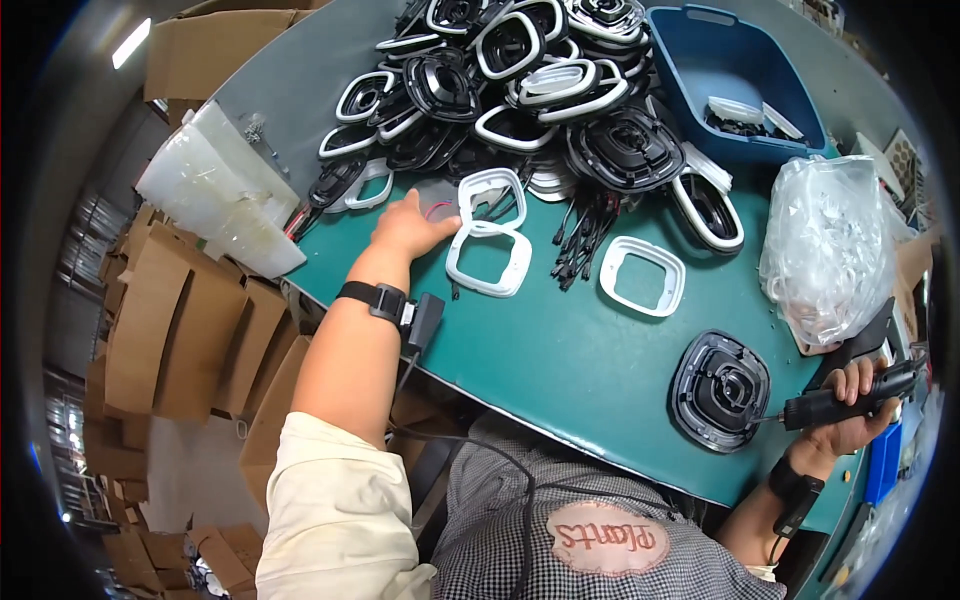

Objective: Use an electric screwdriver to assemble plastic housings and internal components for light fixtures.

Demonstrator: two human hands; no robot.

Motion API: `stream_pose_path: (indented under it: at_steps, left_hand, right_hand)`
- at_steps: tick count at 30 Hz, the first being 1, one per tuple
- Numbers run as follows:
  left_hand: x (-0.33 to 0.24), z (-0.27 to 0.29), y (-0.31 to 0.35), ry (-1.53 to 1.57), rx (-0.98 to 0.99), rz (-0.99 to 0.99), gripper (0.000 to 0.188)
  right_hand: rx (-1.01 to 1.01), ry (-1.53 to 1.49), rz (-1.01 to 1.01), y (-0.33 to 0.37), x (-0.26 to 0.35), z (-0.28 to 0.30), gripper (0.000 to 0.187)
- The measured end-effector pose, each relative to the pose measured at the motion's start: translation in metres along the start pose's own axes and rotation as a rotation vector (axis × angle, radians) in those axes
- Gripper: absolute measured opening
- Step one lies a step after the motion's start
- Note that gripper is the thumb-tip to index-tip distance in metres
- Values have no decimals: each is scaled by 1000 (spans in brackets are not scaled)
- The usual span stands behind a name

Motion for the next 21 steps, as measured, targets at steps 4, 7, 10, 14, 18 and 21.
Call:
stream_pose_path:
  at_steps: [4, 7, 10, 14, 18, 21]
  left_hand:
    - [-5, -2, 3, -119, 29, 74, 108]
    - [5, 4, 0, -91, 135, 24, 113]
    - [16, 14, 5, 5, 173, -30, 113]
    - [43, 47, 5, 227, 117, -155, 111]
    - [15, 107, 73, 733, 121, -329, 83]
    - [-8, 104, 96, 1042, 212, -539, 86]
  right_hand:
    - [-3, -10, 2, 0, -7, 2, 56]
    - [5, -21, -6, -2, -8, -1, 55]
    - [-1, -20, -2, -1, -2, -1, 55]
    - [1, -47, 7, 2, 3, -11, 55]
    - [-11, -54, 31, 1, -4, -16, 55]
    - [-63, 88, 148, 5, 6, -21, 63]
Point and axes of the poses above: each hand's wrist, its own y-axis away from the middle knuckle, its own z-axis out of the back of the hand, x = y × z, the point moved 6 cm from there along -y, towards the middle knuckle, and after that the axes turned 4 degrees about z, right-handed, at the moved point
